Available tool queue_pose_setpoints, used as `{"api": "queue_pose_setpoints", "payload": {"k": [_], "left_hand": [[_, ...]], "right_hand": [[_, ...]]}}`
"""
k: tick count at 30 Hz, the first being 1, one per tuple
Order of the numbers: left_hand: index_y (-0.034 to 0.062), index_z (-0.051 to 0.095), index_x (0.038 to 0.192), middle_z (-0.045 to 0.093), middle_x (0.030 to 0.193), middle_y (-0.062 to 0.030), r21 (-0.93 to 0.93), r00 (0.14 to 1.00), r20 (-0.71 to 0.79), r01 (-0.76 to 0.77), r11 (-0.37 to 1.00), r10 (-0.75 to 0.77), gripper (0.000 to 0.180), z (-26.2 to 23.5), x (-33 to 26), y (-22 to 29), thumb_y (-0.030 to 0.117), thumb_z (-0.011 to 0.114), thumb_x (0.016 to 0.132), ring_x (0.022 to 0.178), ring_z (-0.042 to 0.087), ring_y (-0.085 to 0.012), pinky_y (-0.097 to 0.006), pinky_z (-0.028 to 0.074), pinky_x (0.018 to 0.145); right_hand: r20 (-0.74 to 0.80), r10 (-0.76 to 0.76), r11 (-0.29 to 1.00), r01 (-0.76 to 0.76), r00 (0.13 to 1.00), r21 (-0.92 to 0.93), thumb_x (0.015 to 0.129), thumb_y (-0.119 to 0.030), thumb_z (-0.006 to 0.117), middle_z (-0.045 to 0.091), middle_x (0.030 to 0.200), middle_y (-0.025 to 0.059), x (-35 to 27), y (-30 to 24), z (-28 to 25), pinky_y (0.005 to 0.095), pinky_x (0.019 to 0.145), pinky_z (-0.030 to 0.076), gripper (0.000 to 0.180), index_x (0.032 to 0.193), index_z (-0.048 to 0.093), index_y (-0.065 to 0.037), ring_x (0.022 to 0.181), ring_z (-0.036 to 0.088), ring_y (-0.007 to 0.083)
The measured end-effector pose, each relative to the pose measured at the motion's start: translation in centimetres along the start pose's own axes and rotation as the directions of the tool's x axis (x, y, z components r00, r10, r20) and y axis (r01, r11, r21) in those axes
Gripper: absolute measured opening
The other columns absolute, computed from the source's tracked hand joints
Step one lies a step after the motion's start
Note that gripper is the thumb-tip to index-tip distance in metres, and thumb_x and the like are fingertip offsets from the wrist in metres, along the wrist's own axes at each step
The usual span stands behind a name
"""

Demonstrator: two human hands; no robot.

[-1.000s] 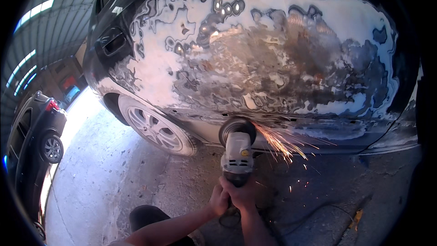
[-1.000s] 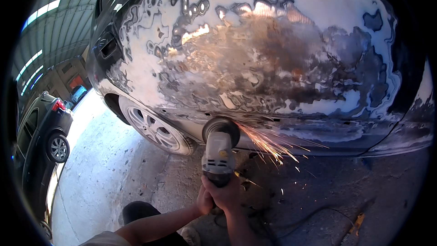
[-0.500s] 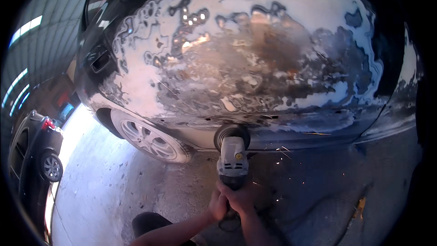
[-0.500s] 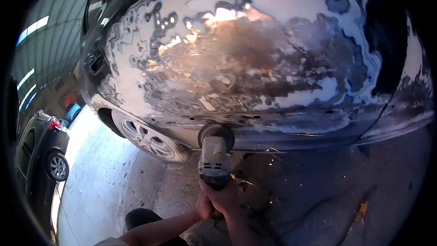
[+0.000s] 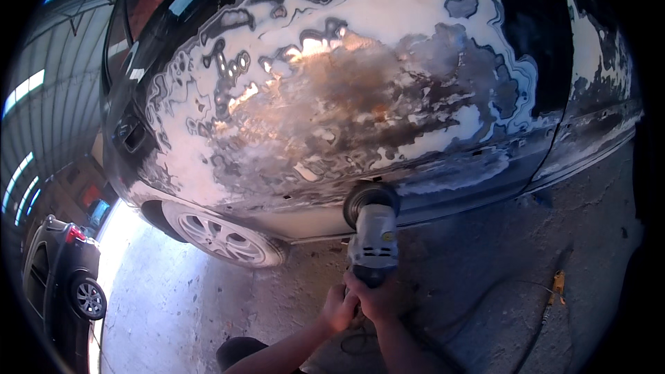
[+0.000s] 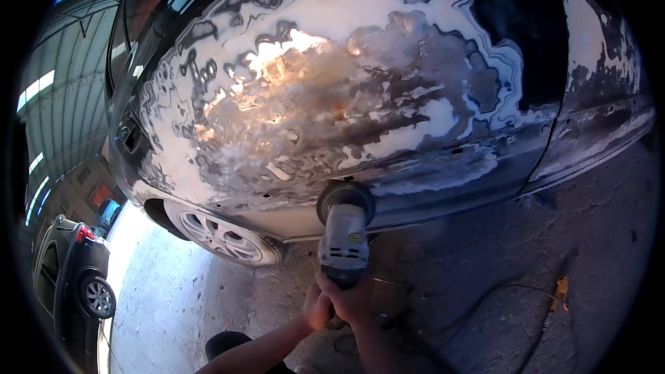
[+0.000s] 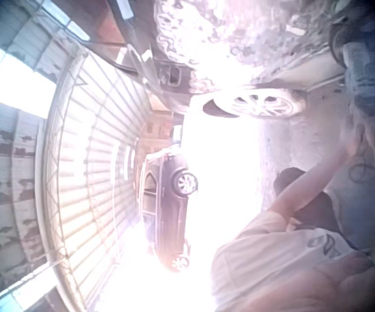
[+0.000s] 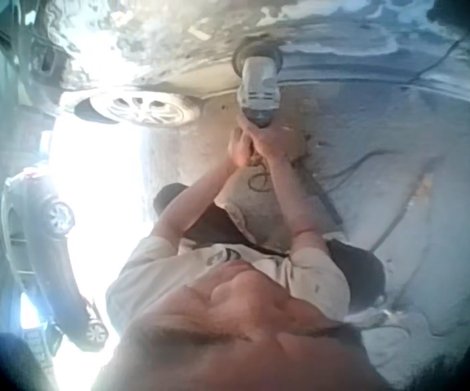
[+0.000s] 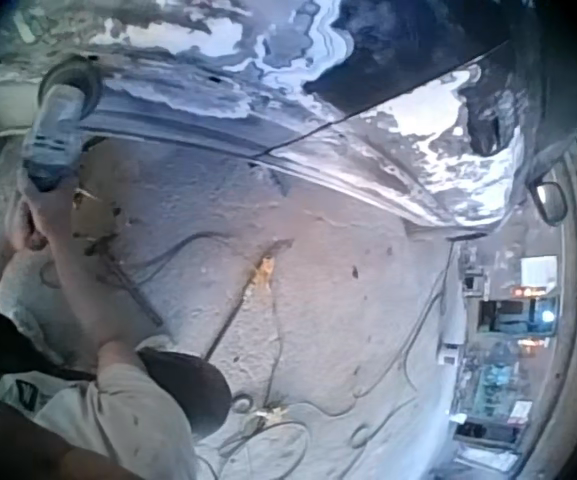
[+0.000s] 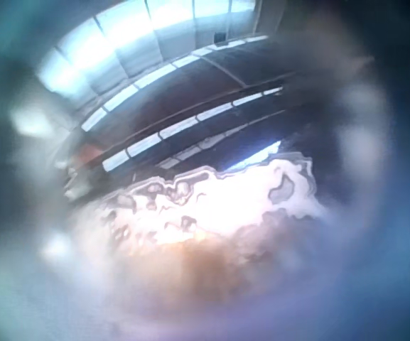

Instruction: The person uses an angle grinder to remove paint and rust from the side panel of a car. The operator moves the tool along the lower edge of the door, generating sparks as the surface is stripped down to bare metal.

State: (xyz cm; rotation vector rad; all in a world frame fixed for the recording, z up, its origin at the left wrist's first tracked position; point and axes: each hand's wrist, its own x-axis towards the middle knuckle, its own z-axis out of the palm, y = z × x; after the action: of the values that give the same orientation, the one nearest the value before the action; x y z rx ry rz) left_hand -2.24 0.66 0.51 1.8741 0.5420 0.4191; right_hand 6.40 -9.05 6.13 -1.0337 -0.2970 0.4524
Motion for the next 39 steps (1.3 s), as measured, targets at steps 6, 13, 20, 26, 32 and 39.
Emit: {"api": "queue_pose_setpoints", "payload": {"k": [6,13,20,26,32,39], "left_hand": [[-0.0038,0.057,0.079,0.060,0.068,-0.0110,-0.009,0.991,-0.047,-0.127,0.992,0.126,0.039,1.0,-0.2,0.5,0.033,0.045,0.087,0.066,0.056,-0.0167,-0.033,0.043,0.056],[-0.0036,0.058,0.080,0.060,0.067,-0.0143,0.151,0.974,-0.019,-0.221,0.964,0.226,0.042,1.2,0.8,1.8,0.037,0.048,0.086,0.065,0.057,-0.0193,-0.033,0.043,0.056],[-0.0049,0.058,0.075,0.060,0.064,-0.0142,0.038,0.990,-0.034,-0.135,0.990,0.137,0.044,1.6,0.9,0.2,0.037,0.049,0.085,0.063,0.056,-0.0166,-0.034,0.042,0.054],[-0.0028,0.058,0.081,0.059,0.070,-0.0150,0.035,0.989,0.029,-0.148,0.988,0.147,0.039,1.9,1.4,0.3,0.035,0.049,0.086,0.066,0.056,-0.0208,-0.036,0.042,0.056],[0.0060,0.057,0.095,0.055,0.088,-0.0206,0.285,0.939,0.007,-0.331,0.899,0.343,0.027,2.4,0.8,0.6,0.029,0.045,0.090,0.076,0.053,-0.0360,-0.043,0.043,0.065],[0.0008,0.056,0.090,0.055,0.087,-0.0208,0.163,0.951,0.042,-0.308,0.937,0.305,0.036,2.5,1.4,-2.5,0.035,0.045,0.090,0.076,0.053,-0.0328,-0.044,0.042,0.061]], "right_hand": [[0.011,0.025,0.987,-0.023,1.000,-0.158,0.063,-0.023,0.079,0.066,0.085,0.0056,-0.5,-1.6,-0.8,0.0310,0.073,0.050,0.040,0.093,0.063,-0.003,0.077,0.064,0.0148],[-0.021,0.041,0.998,-0.042,0.999,-0.055,0.064,-0.024,0.079,0.067,0.086,0.0061,0.2,-2.1,-1.3,0.0310,0.075,0.050,0.039,0.093,0.064,-0.003,0.080,0.064,0.0152],[-0.039,-0.046,0.998,0.048,0.998,0.033,0.064,-0.022,0.079,0.066,0.090,0.0059,0.5,-0.7,-1.6,0.0317,0.075,0.049,0.042,0.097,0.062,-0.003,0.083,0.063,0.0156],[-0.013,-0.098,0.994,0.098,0.995,0.055,0.065,-0.019,0.078,0.065,0.090,0.0061,0.7,-2.4,-2.1,0.0315,0.074,0.049,0.040,0.098,0.061,-0.002,0.082,0.063,0.0148],[-0.019,-0.004,0.995,0.006,1.000,0.101,0.066,-0.018,0.078,0.065,0.092,0.0065,0.9,-1.5,-2.5,0.0321,0.076,0.049,0.039,0.098,0.061,-0.002,0.085,0.062,0.0150],[-0.039,-0.086,0.995,0.087,0.996,0.038,0.066,-0.017,0.077,0.065,0.088,0.0065,0.7,-2.2,-2.8,0.0320,0.073,0.049,0.038,0.097,0.061,-0.001,0.081,0.063,0.0162]]}}
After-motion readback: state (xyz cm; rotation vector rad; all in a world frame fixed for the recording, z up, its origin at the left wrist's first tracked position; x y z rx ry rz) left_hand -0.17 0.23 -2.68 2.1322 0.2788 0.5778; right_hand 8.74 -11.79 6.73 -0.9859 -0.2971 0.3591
